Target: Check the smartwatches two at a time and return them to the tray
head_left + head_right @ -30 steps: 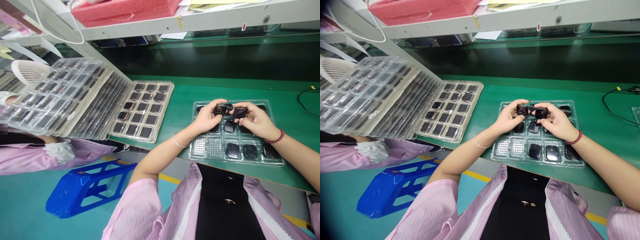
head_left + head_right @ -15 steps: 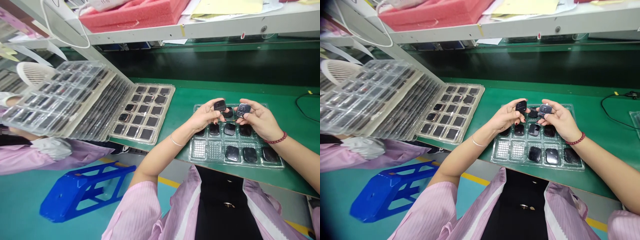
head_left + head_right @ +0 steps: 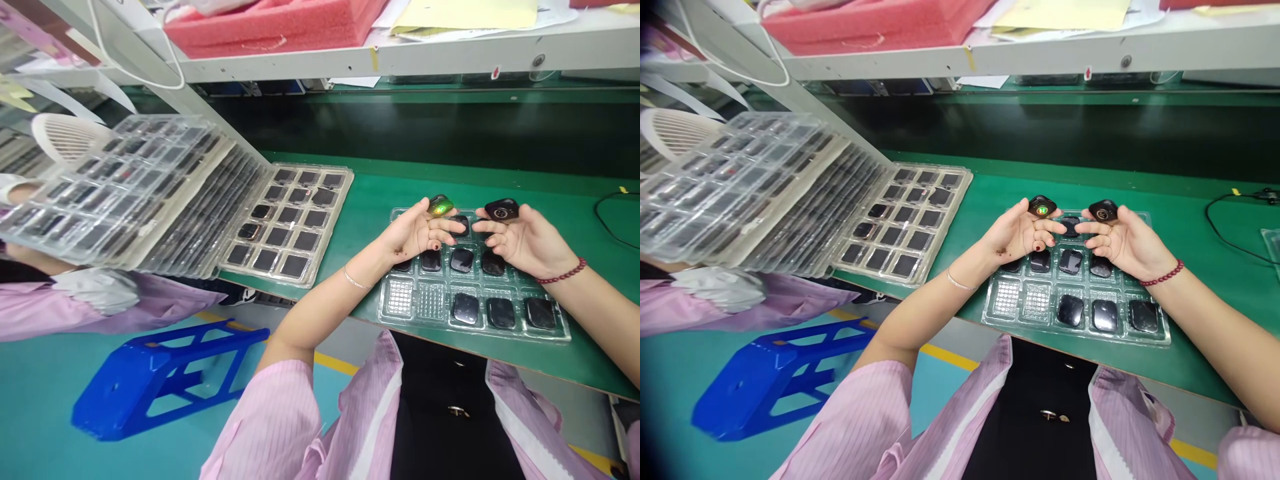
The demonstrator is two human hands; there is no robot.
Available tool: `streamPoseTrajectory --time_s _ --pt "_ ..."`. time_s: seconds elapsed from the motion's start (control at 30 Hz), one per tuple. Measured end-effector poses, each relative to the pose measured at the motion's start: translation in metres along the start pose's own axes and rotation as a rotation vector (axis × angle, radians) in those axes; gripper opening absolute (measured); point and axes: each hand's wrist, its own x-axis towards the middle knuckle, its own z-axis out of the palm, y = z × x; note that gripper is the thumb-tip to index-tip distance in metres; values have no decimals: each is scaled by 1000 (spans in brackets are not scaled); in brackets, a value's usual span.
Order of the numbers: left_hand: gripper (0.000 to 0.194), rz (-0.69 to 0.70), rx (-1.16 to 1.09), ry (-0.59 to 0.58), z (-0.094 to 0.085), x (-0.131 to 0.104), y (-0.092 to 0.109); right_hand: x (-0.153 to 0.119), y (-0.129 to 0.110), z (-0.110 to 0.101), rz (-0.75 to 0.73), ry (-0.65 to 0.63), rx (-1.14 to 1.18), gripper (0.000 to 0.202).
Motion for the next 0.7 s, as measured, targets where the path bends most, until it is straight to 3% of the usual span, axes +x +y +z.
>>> streamPoseTrajectory --time_s 0.1,0.2,0.33,0.5,0.7 --pt "78 -18 -7 -2 1 1 -1 1 -2 -4 67 -32 22 60" --pt "74 -59 -79 -20 0 1 -3 1 -3 -6 105 -55 96 59" --pt "53 -51 -132 -61 -2 0 -5 -1 -5 -1 91 -88 143 49" --pt "69 122 26 4 0 0 -13 -5 -1 12 -64 -26 43 44" --pt "64 262 226 2 3 3 -24 -6 13 23 -300 52 -240 49"
